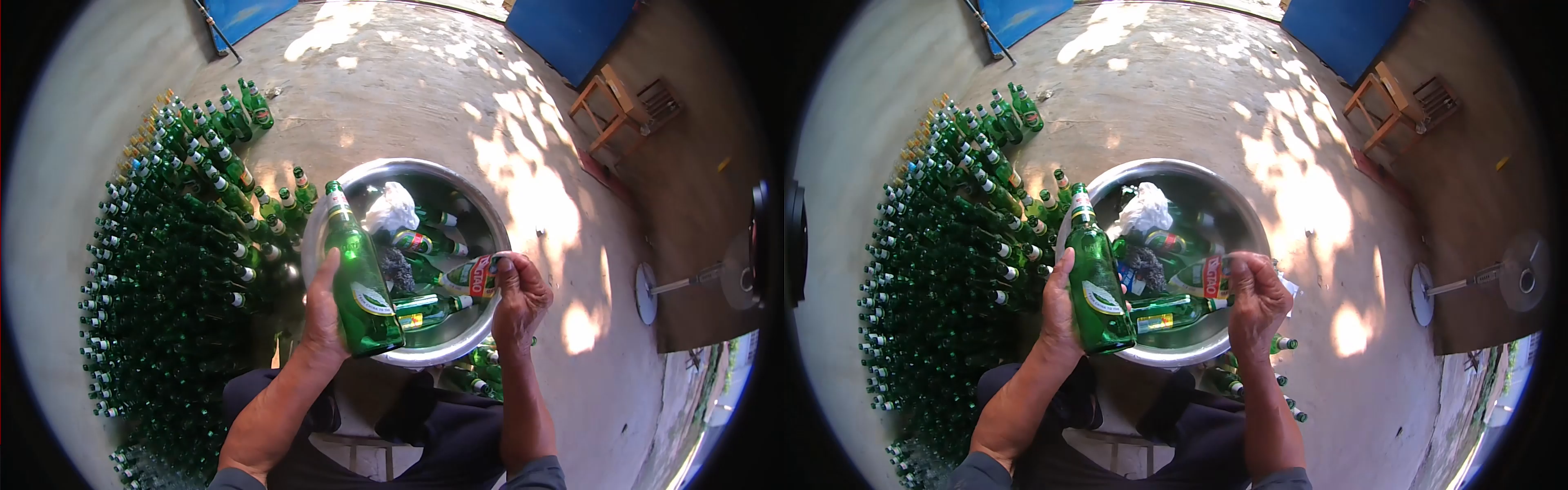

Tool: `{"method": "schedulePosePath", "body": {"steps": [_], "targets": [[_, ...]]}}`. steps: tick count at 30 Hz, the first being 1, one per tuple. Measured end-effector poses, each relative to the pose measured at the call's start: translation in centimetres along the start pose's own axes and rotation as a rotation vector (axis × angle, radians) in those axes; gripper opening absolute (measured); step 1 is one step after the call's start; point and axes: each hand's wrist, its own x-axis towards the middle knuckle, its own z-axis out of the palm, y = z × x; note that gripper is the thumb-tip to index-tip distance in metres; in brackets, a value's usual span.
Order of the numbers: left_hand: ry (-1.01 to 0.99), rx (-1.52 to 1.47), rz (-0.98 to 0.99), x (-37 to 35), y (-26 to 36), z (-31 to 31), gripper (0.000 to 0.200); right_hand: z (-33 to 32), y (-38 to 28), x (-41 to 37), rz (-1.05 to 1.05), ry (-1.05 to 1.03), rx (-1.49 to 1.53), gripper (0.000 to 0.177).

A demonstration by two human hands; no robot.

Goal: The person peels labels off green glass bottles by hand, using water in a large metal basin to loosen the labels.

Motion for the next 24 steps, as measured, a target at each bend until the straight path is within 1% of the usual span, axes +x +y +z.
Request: {"method": "schedulePosePath", "body": {"steps": [1,3,5,6,8,10,13,14,15,17,18,19,21,22,23,24], "targets": [[0.012,0.013,0.013,0.2,-0.2,-0.1,0.056,-0.6,0.6,0.8,0.040,0.099,-0.027,0.019],[0.012,-0.043,-0.040,0.0,-0.3,0.2,0.056,-2.8,2.6,2.7,0.025,0.208,-0.011,0.022],[0.037,-0.006,-0.011,-0.2,-0.5,0.5,0.056,-5.4,4.6,4.2,0.048,0.326,-0.119,0.021],[-0.008,0.032,-0.044,-0.5,-0.4,0.7,0.056,-7.0,6.1,4.7,0.044,0.353,-0.139,0.022],[0.012,0.056,-0.042,-0.7,-0.6,1.0,0.056,-10.5,9.8,5.8,0.033,0.387,-0.165,0.023],[0.021,0.065,-0.040,-0.7,-0.9,1.1,0.056,-14.1,13.9,6.3,0.197,0.400,-0.518,0.025],[0.026,0.049,-0.060,-0.6,-1.1,0.9,0.056,-16.3,19.0,6.0,0.198,0.463,-0.601,0.029],[0.033,0.046,-0.056,-0.6,-1.2,0.8,0.056,-17.1,20.1,5.7,0.225,0.407,-0.648,0.028],[0.040,0.045,-0.053,-0.5,-1.3,0.7,0.056,-17.6,21.3,5.4,0.226,0.408,-0.650,0.028],[0.034,0.035,-0.061,-0.4,-1.5,0.6,0.056,-17.5,21.6,4.9,0.339,0.161,-0.675,0.023],[0.029,0.027,-0.067,-0.4,-1.5,0.5,0.055,-17.4,21.7,4.6,0.364,0.148,-0.713,0.027],[0.030,0.027,-0.068,-0.2,-1.6,0.3,0.055,-17.9,23.1,4.5,0.366,0.147,-0.713,0.027],[0.038,0.019,-0.086,-0.1,-1.7,-0.2,0.054,-19.3,26.9,4.3,0.295,0.127,-0.796,0.033],[0.039,0.019,-0.087,-0.1,-1.8,-0.2,0.054,-18.3,25.1,4.3,0.356,0.155,-0.770,0.040],[0.041,0.018,-0.082,-0.1,-1.9,-0.1,0.054,-18.2,25.1,4.4,0.356,0.155,-0.769,0.040],[0.044,0.019,-0.074,-0.1,-1.9,-0.1,0.054,-18.0,25.1,4.6,0.269,0.143,-0.829,0.042]]}}
